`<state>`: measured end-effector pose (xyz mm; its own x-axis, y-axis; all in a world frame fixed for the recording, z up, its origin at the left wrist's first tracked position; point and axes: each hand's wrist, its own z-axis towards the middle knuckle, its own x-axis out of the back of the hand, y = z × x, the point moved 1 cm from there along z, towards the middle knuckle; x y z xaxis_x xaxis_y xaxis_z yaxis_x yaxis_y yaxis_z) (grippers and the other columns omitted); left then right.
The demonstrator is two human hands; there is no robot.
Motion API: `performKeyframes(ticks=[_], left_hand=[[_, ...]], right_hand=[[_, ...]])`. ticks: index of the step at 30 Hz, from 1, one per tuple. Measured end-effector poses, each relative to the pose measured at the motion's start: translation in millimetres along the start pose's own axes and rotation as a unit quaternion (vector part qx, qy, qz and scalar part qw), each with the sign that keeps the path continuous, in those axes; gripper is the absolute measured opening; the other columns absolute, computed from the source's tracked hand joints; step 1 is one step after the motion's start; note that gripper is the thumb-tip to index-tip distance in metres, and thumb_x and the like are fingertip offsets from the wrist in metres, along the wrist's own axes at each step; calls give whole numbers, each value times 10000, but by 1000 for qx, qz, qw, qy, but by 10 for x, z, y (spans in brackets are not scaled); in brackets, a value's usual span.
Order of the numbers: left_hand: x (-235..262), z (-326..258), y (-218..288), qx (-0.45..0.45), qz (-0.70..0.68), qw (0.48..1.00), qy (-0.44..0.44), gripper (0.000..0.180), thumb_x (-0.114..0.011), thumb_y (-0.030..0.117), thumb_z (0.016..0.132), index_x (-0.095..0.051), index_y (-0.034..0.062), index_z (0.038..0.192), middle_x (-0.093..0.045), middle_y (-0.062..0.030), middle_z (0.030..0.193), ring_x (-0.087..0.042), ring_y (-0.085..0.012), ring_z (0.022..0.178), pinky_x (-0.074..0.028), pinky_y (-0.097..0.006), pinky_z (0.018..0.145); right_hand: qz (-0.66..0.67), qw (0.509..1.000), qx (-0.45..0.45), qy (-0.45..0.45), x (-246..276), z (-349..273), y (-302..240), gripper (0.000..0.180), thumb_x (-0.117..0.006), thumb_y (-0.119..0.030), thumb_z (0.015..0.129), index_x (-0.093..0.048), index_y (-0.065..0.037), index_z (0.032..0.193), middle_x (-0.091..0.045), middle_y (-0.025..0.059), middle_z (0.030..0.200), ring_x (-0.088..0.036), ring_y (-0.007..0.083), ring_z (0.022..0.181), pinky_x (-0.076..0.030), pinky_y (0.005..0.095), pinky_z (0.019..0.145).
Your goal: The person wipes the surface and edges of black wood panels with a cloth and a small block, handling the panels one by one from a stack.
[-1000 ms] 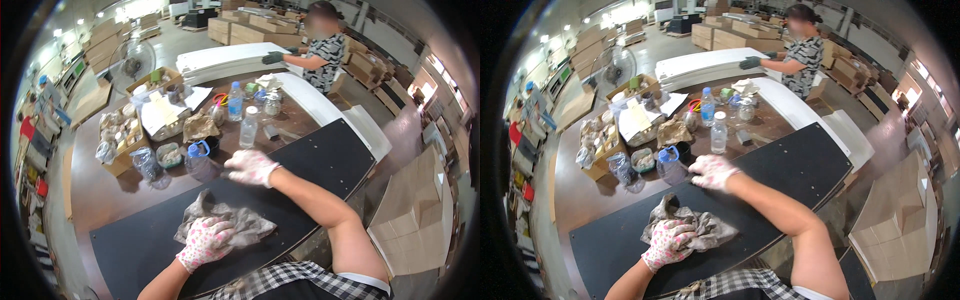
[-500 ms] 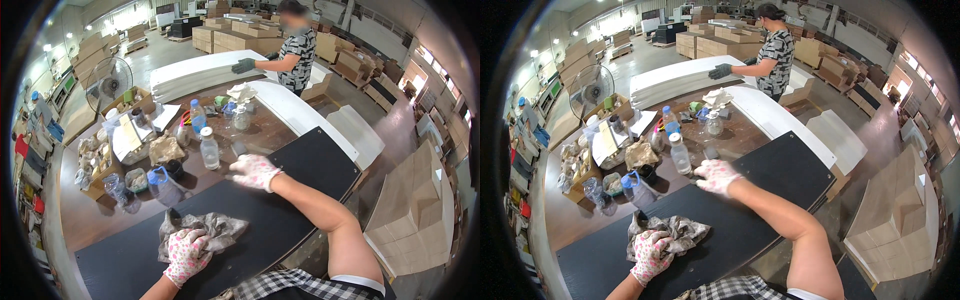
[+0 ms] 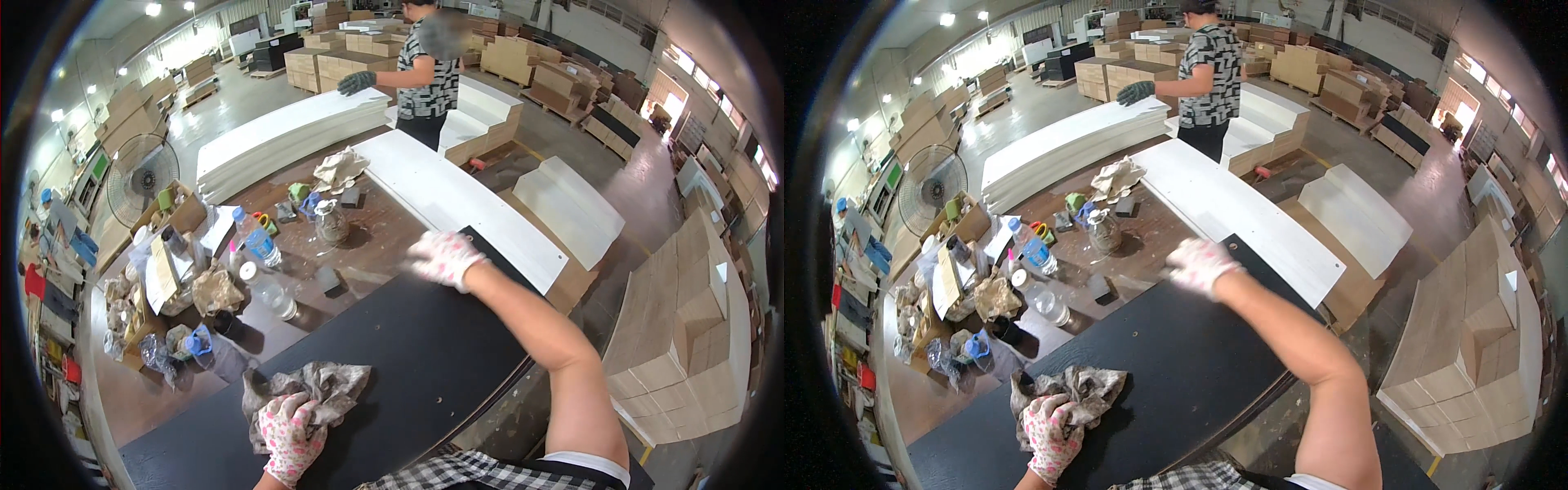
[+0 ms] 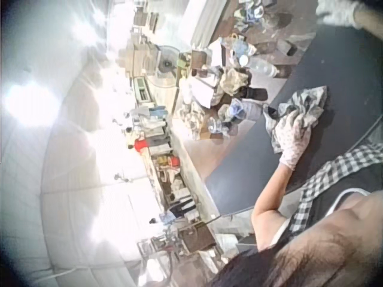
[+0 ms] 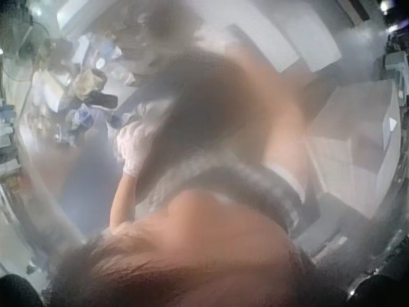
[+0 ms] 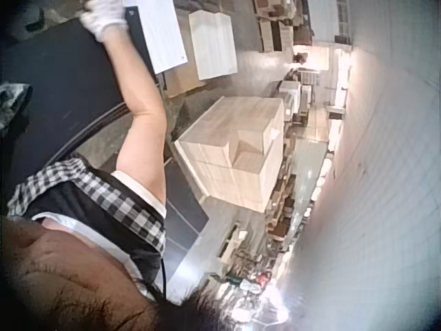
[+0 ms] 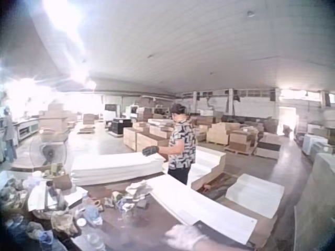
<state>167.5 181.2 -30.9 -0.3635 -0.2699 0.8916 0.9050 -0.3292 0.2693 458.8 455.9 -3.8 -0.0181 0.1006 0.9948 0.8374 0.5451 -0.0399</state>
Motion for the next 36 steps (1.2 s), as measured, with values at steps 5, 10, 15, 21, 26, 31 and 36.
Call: performKeyframes(ticks=[5, 10, 15, 21, 26, 31, 36], left_hand=[[-79, 140, 113, 0, 16, 1000, 5, 439, -723, 153, 565, -614, 119, 989, -609, -69, 1026, -570, -307, 927, -422, -443, 817], [-94, 114, 76, -1, 16, 1000, 3, 493, -718, 156, 548, -610, 127, 1028, -604, -66, 1033, -560, -311, 958, -423, -446, 831], [-57, 188, 137, 11, 12, 1000, -24, 462, -697, 132, 561, -624, 113, 1017, -610, -72, 1052, -556, -314, 981, -413, -446, 847], [-80, 194, 143, -4, 18, 1000, -16, 497, -725, 167, 567, -630, 110, 1052, -611, -84, 1097, -547, -328, 1049, -396, -487, 913], [-98, 293, 261, 2, 79, 993, -90, 618, -745, 261, 666, -581, 83, 1235, -570, -133, 1248, -452, -407, 1232, -259, -629, 1063], [-308, 713, 420, -38, 65, 987, -144, 583, -677, 336, 791, -543, 51, 1281, -514, -164, 1340, -422, -406, 1280, -276, -580, 1079], [-998, 1860, 840, -89, 60, 982, -157, 578, -597, 350, 872, -476, 21, 1332, -443, -178, 1393, -386, -406, 1291, -339, -558, 1044]], right_hand=[[-56, 958, -280, -8, 29, 68, 1673, 344, -615, -364, 828, -695, -204, 1122, -666, 113, 1112, -622, 272, 1048, -496, 367, 891], [49, 979, -189, 55, -23, -9, 1262, 386, -618, -400, 834, -679, -121, 1093, -648, 143, 1124, -608, 310, 1071, -464, 434, 919], [22, 993, -86, 77, -183, 1, 413, 416, -486, -447, 886, -677, -84, 954, -653, 167, 1034, -632, 318, 977, -495, 419, 874], [164, 961, 219, 35, -147, 148, -1335, 351, -551, -362, 852, -631, -42, 971, -619, 166, 931, -616, 335, 931, -501, 443, 825], [328, 890, 217, 232, -75, 88, -762, 382, -627, -328, 867, -645, -54, 1133, -646, 145, 1056, -629, 286, 989, -501, 412, 859], [704, 647, -78, 281, -217, -991, 374, 311, -610, -99, 908, -591, 17, 1196, -632, 67, 1060, -614, 140, 923, -507, 259, 829], [734, 550, -184, 353, -841, -1643, 450, 344, -561, 19, 906, -554, 38, 1249, -609, 100, 1191, -577, 146, 1084, -442, 278, 982]])
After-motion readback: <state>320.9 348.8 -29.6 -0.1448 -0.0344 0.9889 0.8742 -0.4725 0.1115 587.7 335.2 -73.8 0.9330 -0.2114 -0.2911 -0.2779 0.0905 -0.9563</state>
